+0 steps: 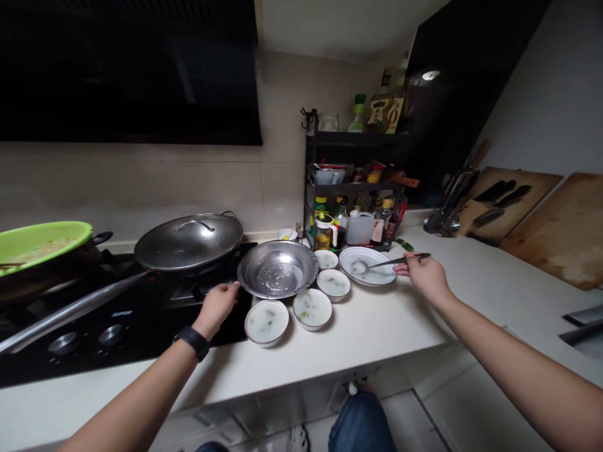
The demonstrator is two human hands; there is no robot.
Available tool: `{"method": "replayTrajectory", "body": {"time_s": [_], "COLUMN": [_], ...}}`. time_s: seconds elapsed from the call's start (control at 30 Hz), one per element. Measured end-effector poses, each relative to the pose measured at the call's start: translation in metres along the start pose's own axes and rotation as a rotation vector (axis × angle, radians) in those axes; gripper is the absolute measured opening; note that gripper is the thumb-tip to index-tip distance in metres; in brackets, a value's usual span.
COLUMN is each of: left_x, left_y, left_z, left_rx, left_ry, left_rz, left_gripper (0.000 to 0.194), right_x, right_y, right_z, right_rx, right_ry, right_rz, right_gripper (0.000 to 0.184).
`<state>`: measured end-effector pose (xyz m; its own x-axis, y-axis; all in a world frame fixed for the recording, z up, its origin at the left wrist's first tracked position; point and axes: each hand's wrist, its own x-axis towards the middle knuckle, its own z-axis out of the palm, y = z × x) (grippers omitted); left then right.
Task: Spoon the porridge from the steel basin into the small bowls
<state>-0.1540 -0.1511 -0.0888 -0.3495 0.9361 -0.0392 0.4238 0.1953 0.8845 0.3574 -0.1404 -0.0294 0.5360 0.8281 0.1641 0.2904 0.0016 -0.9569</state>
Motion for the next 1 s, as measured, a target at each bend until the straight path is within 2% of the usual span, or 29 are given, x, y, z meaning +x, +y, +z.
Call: {"method": "replayTrajectory", "body": {"time_s": [0.07, 0.13, 0.27, 0.4, 0.57, 0.67, 0.77, 0.9, 1.0], "left_x": [-0.008, -0.020, -0.054, -0.072, -0.067, -0.061, -0.058, -0.057, -0.057], "left_y": [-0.014, -0.032, -0.065, -0.078, -0.073, -0.069, -0.067, -0.070, -0.071], "left_z": [-0.013, -0.024, -0.031, -0.023, -0.012, -0.007, -0.004, -0.002, -0.002], "left_rx": [0.191, 0.330, 0.476, 0.649, 0.834, 0.910, 0.943, 0.912, 0.891], "left_ry": [0.104, 0.143, 0.057, -0.051, -0.083, -0.108, -0.111, -0.087, -0.090], "left_rz": [0.121, 0.254, 0.459, 0.525, 0.509, 0.485, 0.451, 0.457, 0.474], "left_gripper": [0.036, 0.034, 0.036, 0.042, 0.036, 0.032, 0.034, 0.034, 0.034], "right_x": [0.001, 0.002, 0.002, 0.006, 0.014, 0.012, 0.003, -0.013, -0.026], "right_y": [-0.003, -0.007, -0.021, -0.041, -0.074, -0.091, -0.099, -0.090, -0.074], "right_z": [0.001, 0.001, -0.001, -0.004, 0.009, 0.030, 0.061, 0.112, 0.147], "right_rx": [0.135, 0.214, 0.222, 0.193, 0.173, 0.174, 0.180, 0.161, 0.103], "right_ry": [0.041, 0.071, 0.079, 0.063, 0.006, -0.051, -0.134, -0.220, -0.286], "right_rz": [0.093, 0.164, 0.200, 0.157, 0.111, 0.097, 0.101, 0.108, 0.026], "right_gripper": [0.005, 0.006, 0.015, 0.014, 0.011, 0.014, 0.015, 0.014, 0.012]}}
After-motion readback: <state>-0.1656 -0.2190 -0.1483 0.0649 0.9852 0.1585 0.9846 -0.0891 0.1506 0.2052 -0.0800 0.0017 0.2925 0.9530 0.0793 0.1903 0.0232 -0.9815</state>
